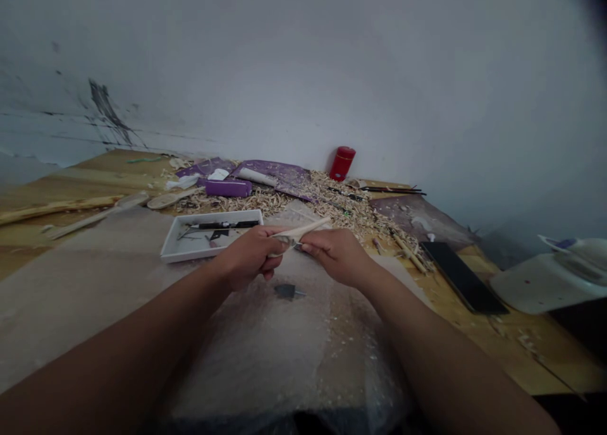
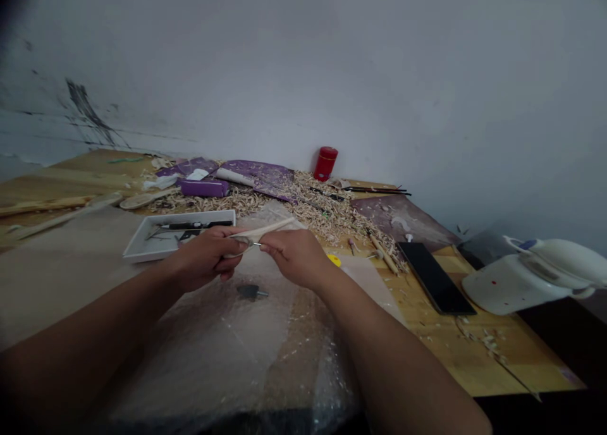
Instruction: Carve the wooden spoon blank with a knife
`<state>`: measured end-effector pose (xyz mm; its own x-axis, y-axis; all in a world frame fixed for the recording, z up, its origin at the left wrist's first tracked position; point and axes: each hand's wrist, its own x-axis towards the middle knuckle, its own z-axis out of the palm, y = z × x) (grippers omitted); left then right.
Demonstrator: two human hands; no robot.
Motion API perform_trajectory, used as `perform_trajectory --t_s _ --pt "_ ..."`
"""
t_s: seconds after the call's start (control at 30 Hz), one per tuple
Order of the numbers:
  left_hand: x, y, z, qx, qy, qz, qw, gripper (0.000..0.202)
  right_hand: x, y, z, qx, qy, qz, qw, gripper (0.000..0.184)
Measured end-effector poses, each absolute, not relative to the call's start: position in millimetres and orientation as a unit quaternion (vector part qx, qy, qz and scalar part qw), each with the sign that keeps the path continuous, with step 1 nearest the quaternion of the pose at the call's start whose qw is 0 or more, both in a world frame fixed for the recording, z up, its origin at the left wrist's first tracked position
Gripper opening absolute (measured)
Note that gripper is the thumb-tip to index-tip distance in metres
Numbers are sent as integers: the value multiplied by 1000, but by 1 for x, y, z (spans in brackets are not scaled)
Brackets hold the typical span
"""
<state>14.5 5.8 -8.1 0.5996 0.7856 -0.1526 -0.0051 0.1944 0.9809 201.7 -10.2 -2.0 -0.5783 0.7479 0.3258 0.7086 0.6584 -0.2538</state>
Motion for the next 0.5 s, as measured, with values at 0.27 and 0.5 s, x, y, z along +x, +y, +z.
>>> perform_trajectory --t_s 0.27,0.5 --pt "12 10 -6 530 365 331 690 31 215 -1 -1 -459 -851 49 249 26" --pt "17 7 -11 568 394 340 638 43 195 -11 -13 -468 -863 -25 187 24"
